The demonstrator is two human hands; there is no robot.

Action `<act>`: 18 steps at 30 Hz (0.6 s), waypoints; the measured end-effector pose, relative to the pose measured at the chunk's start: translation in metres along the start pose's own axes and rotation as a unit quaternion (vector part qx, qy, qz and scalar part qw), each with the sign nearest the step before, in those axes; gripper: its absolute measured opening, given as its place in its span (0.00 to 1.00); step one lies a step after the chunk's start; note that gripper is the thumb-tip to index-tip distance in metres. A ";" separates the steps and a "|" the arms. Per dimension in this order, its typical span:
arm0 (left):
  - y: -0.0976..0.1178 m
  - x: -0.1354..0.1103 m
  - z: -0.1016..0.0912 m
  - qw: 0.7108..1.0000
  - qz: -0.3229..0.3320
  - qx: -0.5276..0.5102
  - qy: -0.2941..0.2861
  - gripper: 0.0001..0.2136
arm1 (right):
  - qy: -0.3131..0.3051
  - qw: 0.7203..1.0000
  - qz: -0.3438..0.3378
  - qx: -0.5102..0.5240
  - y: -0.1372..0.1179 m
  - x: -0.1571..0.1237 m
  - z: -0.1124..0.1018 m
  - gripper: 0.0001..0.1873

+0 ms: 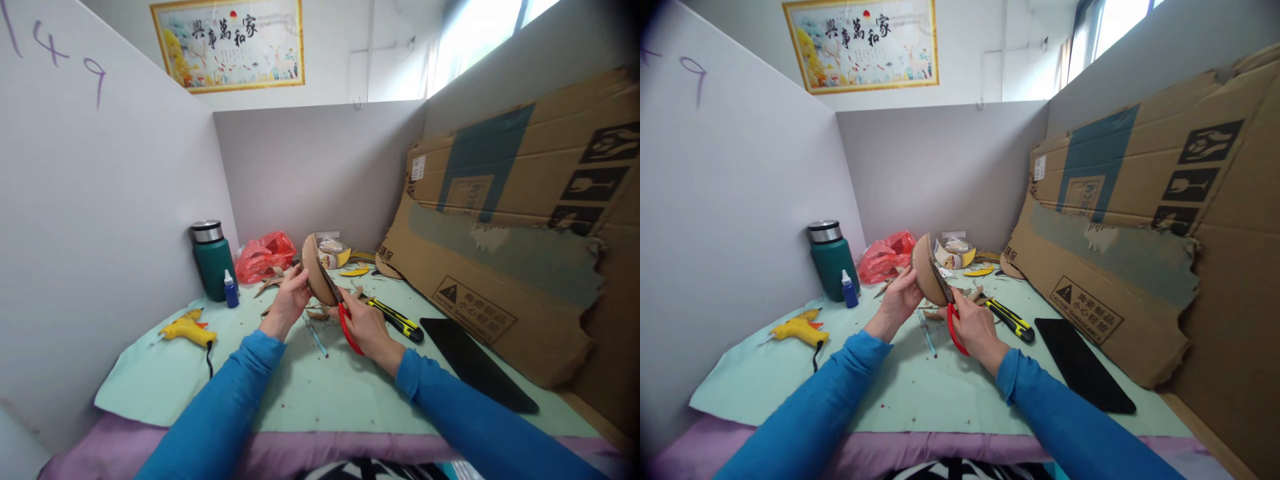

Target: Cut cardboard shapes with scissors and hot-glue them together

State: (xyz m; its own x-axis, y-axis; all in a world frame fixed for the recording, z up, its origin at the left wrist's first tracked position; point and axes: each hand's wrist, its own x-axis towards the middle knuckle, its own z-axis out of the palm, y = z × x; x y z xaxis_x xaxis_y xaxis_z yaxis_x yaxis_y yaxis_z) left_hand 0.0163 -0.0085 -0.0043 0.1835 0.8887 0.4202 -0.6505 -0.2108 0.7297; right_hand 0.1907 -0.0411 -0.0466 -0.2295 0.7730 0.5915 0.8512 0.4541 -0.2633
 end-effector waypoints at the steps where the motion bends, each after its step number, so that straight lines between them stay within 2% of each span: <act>1: 0.000 0.000 0.000 1.000 -0.001 0.000 0.001 0.14 | -0.001 1.000 0.001 0.002 0.000 0.000 -0.001 0.24; 18: 0.001 0.000 -0.001 1.000 -0.008 -0.001 0.019 0.15 | -0.005 1.000 -0.001 0.004 0.001 0.001 0.000 0.24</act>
State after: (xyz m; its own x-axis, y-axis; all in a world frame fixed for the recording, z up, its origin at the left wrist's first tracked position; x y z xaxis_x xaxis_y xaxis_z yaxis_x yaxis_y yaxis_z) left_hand 0.0151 -0.0083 -0.0035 0.1664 0.9066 0.3879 -0.6491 -0.1953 0.7352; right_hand 0.1913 -0.0403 -0.0462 -0.2361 0.7769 0.5836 0.8472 0.4587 -0.2679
